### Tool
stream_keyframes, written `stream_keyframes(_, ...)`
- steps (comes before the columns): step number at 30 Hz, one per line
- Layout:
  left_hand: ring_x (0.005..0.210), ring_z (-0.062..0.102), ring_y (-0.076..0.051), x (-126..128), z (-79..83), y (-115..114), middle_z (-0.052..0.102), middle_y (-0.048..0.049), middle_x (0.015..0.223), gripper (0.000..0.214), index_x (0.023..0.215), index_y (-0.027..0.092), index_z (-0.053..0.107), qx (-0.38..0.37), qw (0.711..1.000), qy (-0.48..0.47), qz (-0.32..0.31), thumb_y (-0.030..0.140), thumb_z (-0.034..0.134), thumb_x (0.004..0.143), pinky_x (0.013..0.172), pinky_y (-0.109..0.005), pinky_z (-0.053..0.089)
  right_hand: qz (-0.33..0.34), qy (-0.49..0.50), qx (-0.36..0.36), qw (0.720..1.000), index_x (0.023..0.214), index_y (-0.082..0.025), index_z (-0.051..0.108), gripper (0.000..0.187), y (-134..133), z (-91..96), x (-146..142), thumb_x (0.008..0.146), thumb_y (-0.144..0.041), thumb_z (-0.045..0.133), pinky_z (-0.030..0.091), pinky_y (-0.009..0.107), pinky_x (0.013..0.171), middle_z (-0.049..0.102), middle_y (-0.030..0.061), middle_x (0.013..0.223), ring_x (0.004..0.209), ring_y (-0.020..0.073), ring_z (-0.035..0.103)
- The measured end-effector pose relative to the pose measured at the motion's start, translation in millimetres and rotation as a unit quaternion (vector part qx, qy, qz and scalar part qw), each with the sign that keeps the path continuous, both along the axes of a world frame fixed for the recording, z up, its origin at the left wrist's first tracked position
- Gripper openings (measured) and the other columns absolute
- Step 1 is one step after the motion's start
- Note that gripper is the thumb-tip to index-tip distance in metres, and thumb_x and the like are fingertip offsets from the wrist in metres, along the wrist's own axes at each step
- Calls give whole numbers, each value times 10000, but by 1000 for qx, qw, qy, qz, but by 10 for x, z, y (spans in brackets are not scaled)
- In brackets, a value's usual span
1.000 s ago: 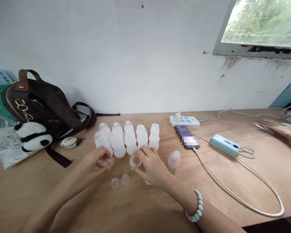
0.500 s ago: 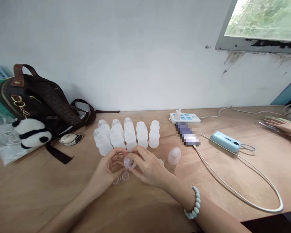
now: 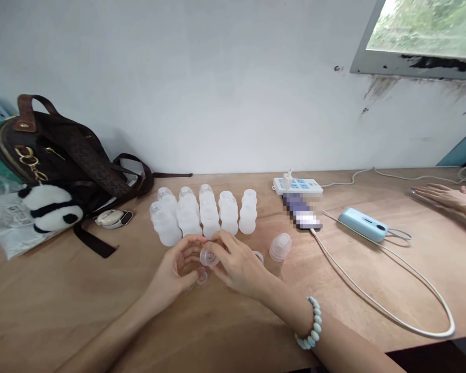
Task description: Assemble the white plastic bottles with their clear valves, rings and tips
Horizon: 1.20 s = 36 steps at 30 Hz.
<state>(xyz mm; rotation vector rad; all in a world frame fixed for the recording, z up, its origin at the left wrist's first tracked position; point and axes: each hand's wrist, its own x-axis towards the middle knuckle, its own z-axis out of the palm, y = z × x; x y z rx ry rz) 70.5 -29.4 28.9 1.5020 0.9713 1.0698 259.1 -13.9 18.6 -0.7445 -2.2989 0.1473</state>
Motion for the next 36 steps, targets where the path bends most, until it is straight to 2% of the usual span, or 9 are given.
stream_keyframes(6, 854, 660, -189, 39, -11, 4, 676, -41, 941, 333, 1014, 193, 590, -16, 999, -24, 15, 140, 666, 694, 709, -292, 537, -8, -12, -20, 1000, 1204, -188, 546, 313, 5, -14, -1, 903, -100, 541, 590, 365, 757, 566, 121, 1108, 944, 235, 628)
stream_keyframes(12, 762, 643, -143, 40, -36, 34, 658, -6, 875, 399, 992, 183, 584, -65, 994, -91, 7, 189, 815, 667, 653, -243, 543, -11, -15, -30, 999, 1204, -185, 554, 296, 4, -16, -5, 921, -101, 537, 587, 366, 750, 571, 122, 1114, 958, 240, 631)
stream_keyframes(15, 771, 646, -144, 20, -16, 40, 659, -5, 884, 434, 990, 182, 581, -82, 990, -115, 10, 223, 859, 659, 656, -246, 555, 4, 18, -67, 998, 1248, -199, 521, 332, 9, -7, 8, 929, -182, 613, 585, 388, 806, 582, 125, 1161, 1020, 251, 632)
stream_keyframes(18, 773, 651, -139, -3, 13, 43, 667, -8, 896, 397, 971, 179, 584, -86, 987, -131, 19, 268, 856, 696, 663, -244, 553, 5, 86, -101, 991, 1266, -218, 478, 412, 29, -10, 21, 913, -286, 680, 582, 377, 808, 624, 94, 1119, 960, 225, 651)
stream_keyframes(24, 772, 677, -133, -25, 46, 38, 701, -2, 860, 352, 923, 172, 617, -92, 984, -151, 18, 276, 872, 703, 704, -232, 536, -21, 159, -164, 973, 1086, -220, 541, 179, 46, 21, 12, 934, -251, 629, 561, 305, 726, 677, 41, 946, 827, 178, 662)
stream_keyframes(28, 789, 678, -126, -23, 62, 19, 706, 10, 857, 321, 922, 183, 630, -92, 983, -161, 10, 267, 865, 721, 712, -217, 529, -14, 155, -149, 977, 938, -220, 530, 46, 29, 67, 9, 958, -235, 570, 517, 287, 704, 630, 35, 918, 791, 163, 611)
stream_keyframes(32, 806, 677, -144, -18, 49, 13, 707, -2, 877, 324, 948, 183, 641, -91, 984, -154, 7, 271, 858, 725, 708, -235, 536, -31, 83, -130, 988, 855, -222, 491, 142, 2, 87, 9, 991, -215, 451, 448, 278, 635, 542, 30, 886, 711, 158, 530)
stream_keyframes(36, 844, 670, -181, -20, 12, 26, 714, -32, 888, 397, 1037, 180, 654, -79, 988, -131, -24, 268, 854, 706, 747, -282, 545, -28, 89, -181, 979, 818, -234, 432, 180, -22, 80, -6, 995, -208, 408, 397, 273, 623, 524, 1, 801, 687, 162, 498)
